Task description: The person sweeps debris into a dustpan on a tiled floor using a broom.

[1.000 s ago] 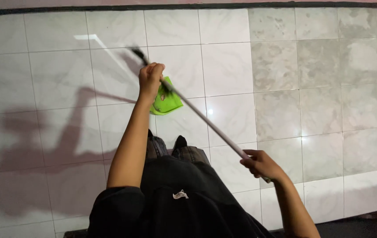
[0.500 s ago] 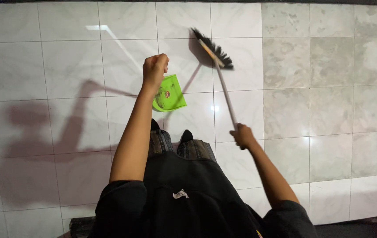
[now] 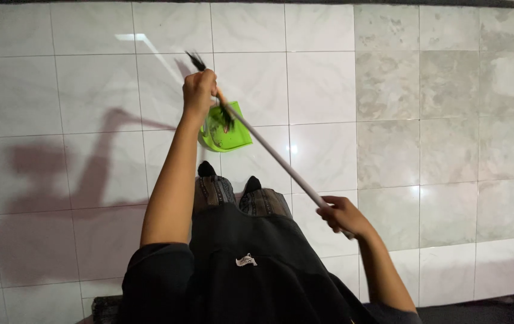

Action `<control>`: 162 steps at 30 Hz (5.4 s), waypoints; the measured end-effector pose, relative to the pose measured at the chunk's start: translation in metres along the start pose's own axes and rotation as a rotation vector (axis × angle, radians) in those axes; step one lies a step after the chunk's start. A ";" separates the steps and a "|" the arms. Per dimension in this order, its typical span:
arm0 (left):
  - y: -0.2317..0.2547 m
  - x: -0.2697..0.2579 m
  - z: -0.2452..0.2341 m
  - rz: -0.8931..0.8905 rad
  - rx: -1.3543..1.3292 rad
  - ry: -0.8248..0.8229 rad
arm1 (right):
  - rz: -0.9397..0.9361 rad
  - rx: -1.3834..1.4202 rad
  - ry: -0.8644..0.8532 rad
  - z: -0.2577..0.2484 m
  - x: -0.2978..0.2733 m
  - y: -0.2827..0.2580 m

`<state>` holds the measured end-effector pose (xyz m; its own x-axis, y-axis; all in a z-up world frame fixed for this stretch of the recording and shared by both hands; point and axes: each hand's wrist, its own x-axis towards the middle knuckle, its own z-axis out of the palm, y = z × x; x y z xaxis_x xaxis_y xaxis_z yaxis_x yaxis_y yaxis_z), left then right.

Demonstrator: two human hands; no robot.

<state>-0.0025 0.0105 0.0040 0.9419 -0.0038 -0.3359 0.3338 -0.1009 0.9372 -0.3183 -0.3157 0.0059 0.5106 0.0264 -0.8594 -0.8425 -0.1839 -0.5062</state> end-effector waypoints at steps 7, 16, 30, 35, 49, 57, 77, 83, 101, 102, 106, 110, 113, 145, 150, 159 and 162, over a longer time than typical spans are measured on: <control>0.024 -0.014 -0.025 -0.038 0.037 -0.056 | 0.058 -0.314 0.263 0.009 -0.045 -0.062; 0.007 -0.004 -0.026 -0.047 0.038 -0.011 | -0.010 -0.123 0.286 0.000 0.068 -0.008; -0.014 0.010 -0.038 -0.027 0.036 0.031 | 0.081 0.386 -0.149 0.016 0.093 0.043; -0.014 0.004 -0.044 0.001 0.040 0.034 | -0.015 0.059 0.043 0.000 -0.005 -0.015; 0.023 -0.013 -0.051 -0.059 0.035 0.005 | -0.037 -0.160 0.302 0.011 0.076 -0.019; -0.007 0.001 -0.040 0.007 0.025 0.013 | -0.036 0.070 -0.035 0.072 0.164 0.067; 0.017 -0.037 -0.044 -0.012 0.111 -0.116 | 0.019 -0.187 0.414 0.019 -0.004 0.043; 0.013 -0.061 -0.065 -0.077 0.105 -0.096 | 0.019 -0.005 0.388 0.034 0.051 0.097; -0.073 -0.120 -0.108 0.097 -0.006 -0.057 | -0.056 0.461 0.109 0.160 -0.048 0.143; -0.070 -0.131 -0.114 0.052 0.036 -0.048 | -0.068 0.375 0.176 0.166 -0.061 0.137; -0.050 -0.162 -0.129 0.048 0.048 -0.072 | -0.153 0.131 0.400 0.194 -0.071 0.128; -0.039 -0.176 -0.142 0.053 0.066 -0.050 | -0.111 0.020 0.488 0.203 -0.052 0.134; -0.041 -0.180 -0.147 0.050 0.060 -0.034 | -0.073 0.117 0.520 0.198 -0.020 0.141; -0.018 -0.101 -0.161 0.023 -0.022 0.113 | -0.021 -0.019 0.410 0.134 -0.038 0.021; -0.002 -0.056 -0.132 -0.015 0.039 0.117 | -0.106 0.103 0.383 0.076 0.069 0.042; -0.009 -0.007 -0.113 0.006 0.012 0.153 | 0.067 -0.035 0.133 0.135 0.166 0.052; -0.007 -0.002 -0.114 -0.023 0.015 0.152 | 0.006 0.061 -0.012 0.156 0.141 0.047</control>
<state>-0.0025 0.1244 0.0084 0.9292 0.1488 -0.3383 0.3559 -0.1142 0.9275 -0.3127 -0.1674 -0.1509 0.5035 0.0377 -0.8632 -0.8547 -0.1242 -0.5040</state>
